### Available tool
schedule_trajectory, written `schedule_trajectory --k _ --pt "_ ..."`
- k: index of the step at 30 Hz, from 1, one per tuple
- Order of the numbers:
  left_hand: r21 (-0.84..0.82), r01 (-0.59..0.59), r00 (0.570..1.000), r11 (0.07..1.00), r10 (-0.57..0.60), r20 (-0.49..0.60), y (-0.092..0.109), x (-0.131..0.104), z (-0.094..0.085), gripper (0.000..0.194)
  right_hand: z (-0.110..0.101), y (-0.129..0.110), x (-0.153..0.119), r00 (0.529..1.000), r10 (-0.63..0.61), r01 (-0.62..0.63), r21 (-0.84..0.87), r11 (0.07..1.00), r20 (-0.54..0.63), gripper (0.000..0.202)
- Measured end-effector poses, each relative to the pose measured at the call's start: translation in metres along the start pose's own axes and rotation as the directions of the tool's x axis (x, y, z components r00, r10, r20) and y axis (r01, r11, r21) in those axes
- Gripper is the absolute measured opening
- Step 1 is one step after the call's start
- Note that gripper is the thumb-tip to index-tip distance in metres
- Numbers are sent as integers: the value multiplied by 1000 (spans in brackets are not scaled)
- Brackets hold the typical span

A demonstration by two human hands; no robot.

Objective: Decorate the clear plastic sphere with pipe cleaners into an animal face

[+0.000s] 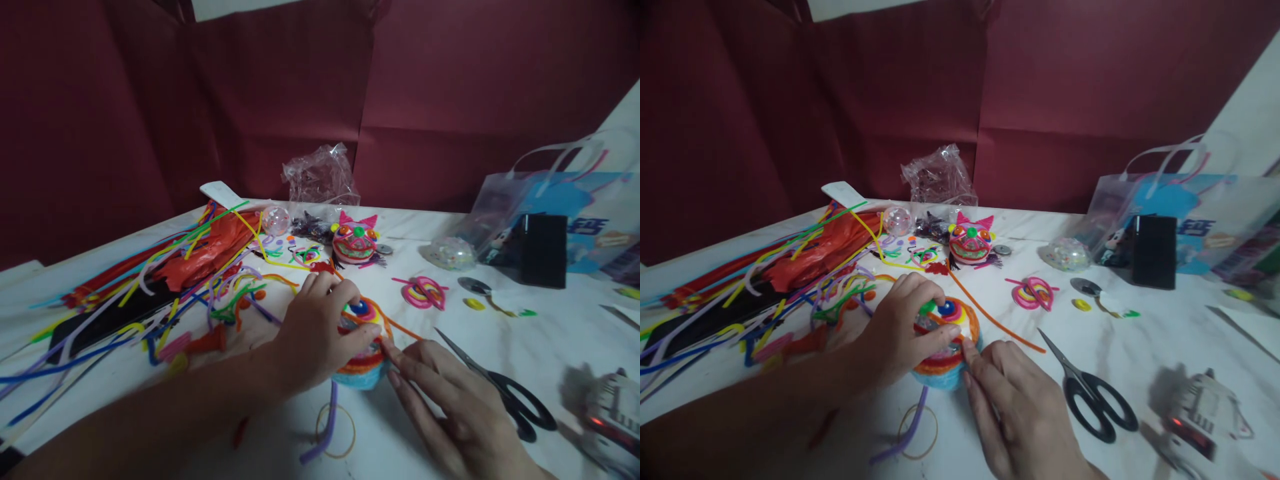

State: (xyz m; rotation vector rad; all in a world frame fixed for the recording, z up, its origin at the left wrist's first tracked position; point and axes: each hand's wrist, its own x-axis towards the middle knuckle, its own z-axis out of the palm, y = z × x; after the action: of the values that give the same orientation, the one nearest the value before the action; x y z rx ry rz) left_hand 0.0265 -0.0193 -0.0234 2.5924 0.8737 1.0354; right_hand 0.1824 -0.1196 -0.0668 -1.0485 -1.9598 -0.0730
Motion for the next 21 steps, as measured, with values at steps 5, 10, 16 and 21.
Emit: schedule_trajectory --k 5,10,16,21 --pt "-63 1 999 998 -3 -35 -6 -3 0 18 3 -3 -3 999 -13 14 -41 999 36 46" --pt "-104 -27 998 994 20 -65 -3 -7 0 17 1 0 -6 919 394 -350 412 842 -24 18" --pt "-121 -12 998 993 4 -64 -1 -8 0 17 5 12 -5 664 748 -550 675 491 -3 28" --pt "-114 -23 997 993 14 -72 -2 -8 1 19 10 3 1 676 735 -614 584 531 42 32"
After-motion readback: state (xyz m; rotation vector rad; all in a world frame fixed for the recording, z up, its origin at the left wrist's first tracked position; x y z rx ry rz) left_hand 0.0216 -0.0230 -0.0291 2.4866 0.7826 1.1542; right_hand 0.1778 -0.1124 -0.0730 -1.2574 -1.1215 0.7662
